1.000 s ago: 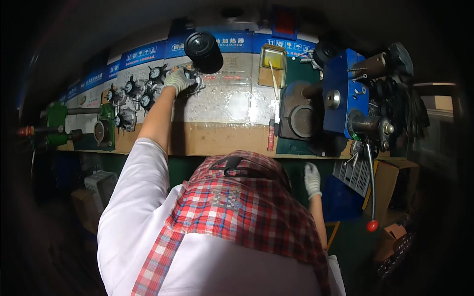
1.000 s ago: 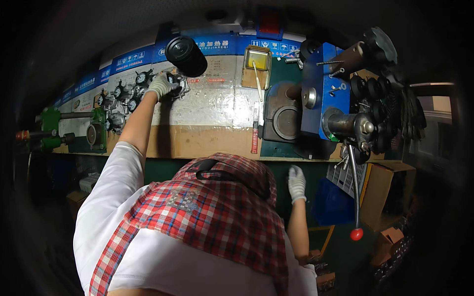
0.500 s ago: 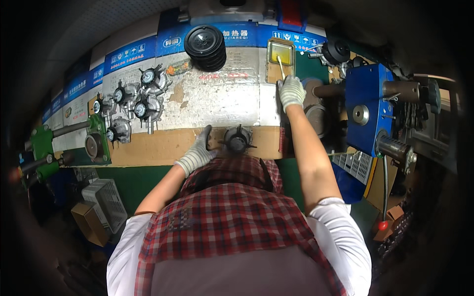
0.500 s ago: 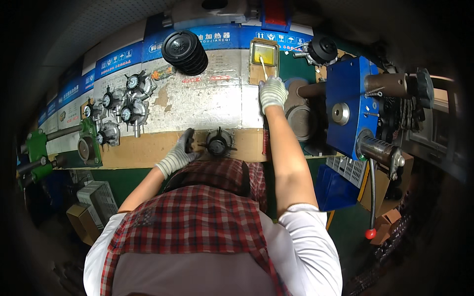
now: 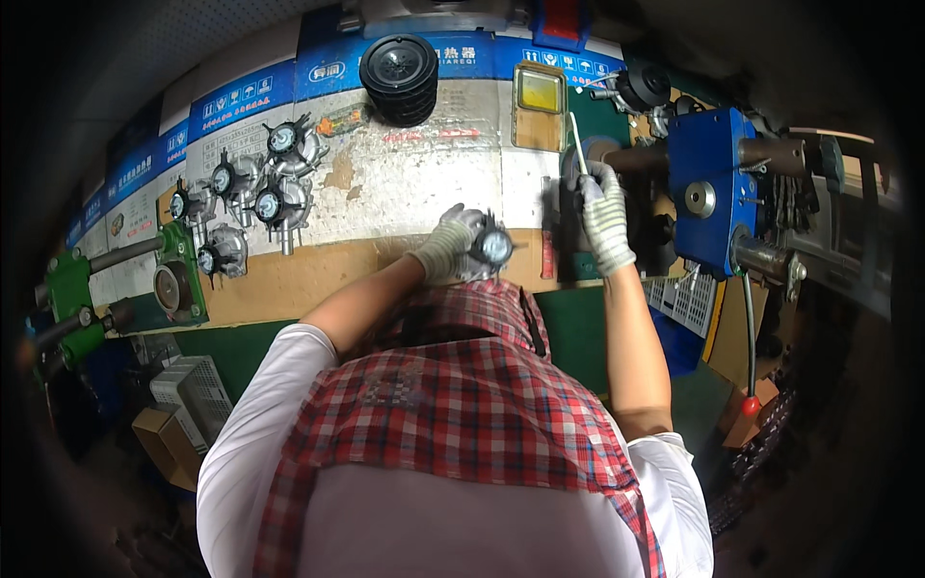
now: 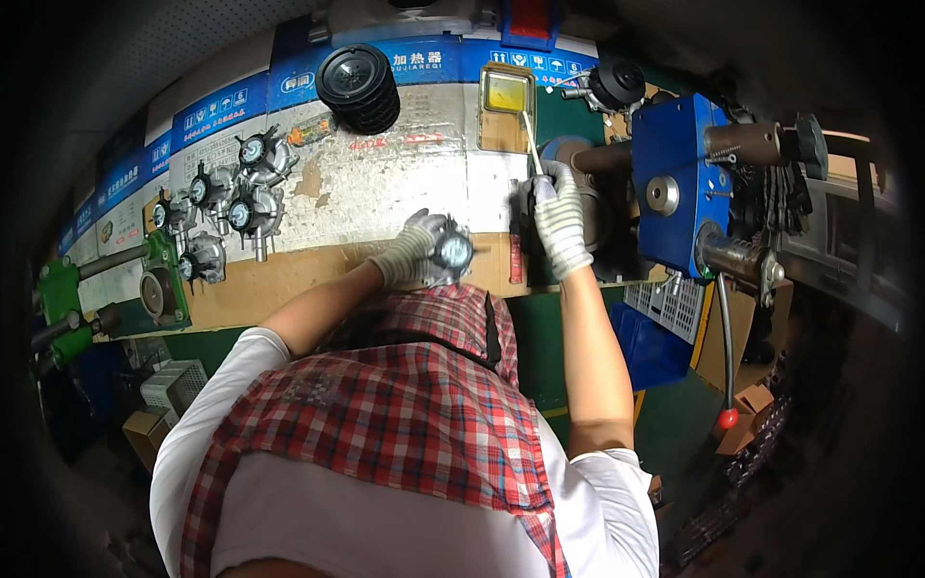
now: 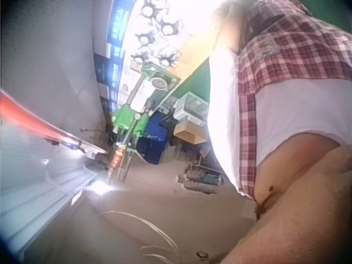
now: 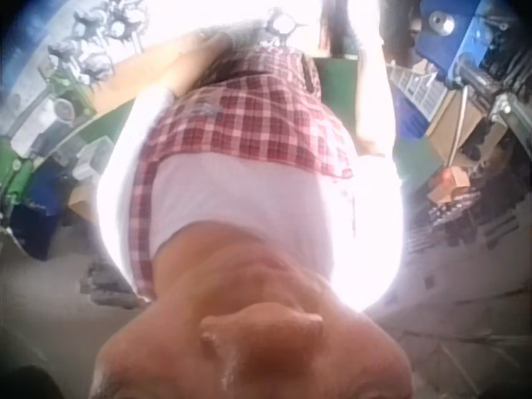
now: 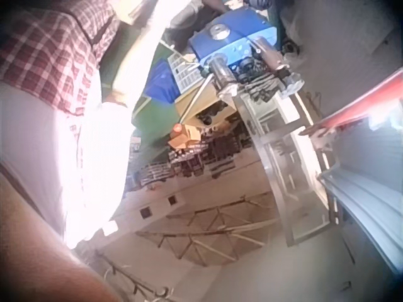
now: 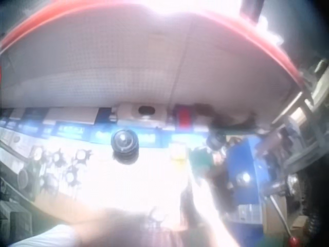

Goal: The person repeatedly picks up small mechanical components from a workbench, places them into a blue press machine, and operates the lever to press-fit a circular disc onto each part. The person then removes the assembled unit and places it on the bench, repeating the process for multiple items.

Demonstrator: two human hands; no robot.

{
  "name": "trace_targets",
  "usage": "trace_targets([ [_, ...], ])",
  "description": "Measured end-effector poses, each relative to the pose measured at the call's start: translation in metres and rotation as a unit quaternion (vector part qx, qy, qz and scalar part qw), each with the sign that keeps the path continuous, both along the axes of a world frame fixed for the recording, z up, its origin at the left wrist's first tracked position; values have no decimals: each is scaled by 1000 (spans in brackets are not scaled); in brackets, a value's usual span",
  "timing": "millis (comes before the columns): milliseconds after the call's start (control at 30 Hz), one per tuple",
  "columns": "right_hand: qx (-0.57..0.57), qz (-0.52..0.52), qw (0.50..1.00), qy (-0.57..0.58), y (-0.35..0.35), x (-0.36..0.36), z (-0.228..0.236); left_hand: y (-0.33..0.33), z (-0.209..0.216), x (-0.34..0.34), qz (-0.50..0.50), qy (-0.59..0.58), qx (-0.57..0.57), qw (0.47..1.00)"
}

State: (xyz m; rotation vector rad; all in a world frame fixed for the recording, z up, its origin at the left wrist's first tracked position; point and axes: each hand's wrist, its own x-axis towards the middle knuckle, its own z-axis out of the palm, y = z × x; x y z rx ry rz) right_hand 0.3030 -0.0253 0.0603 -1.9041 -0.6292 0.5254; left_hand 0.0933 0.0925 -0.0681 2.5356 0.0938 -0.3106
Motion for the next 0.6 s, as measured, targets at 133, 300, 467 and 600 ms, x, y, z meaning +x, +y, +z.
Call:
trace_targets([
  [133, -154, 55, 981, -99, -12, -22, 63, 15, 9, 4, 261, -29, -663, 701],
  [300, -64, 151, 944, -288, 2, -33, 96, 56, 72, 11, 226, -5, -795, 563],
  [467, -68, 232, 869, -433, 14, -37, 123, 58, 143, 4, 240, 9, -636, 734],
  [600, -116, 284, 809, -502, 15, -42, 140, 58, 178, -4, 234, 53, -460, 855],
])
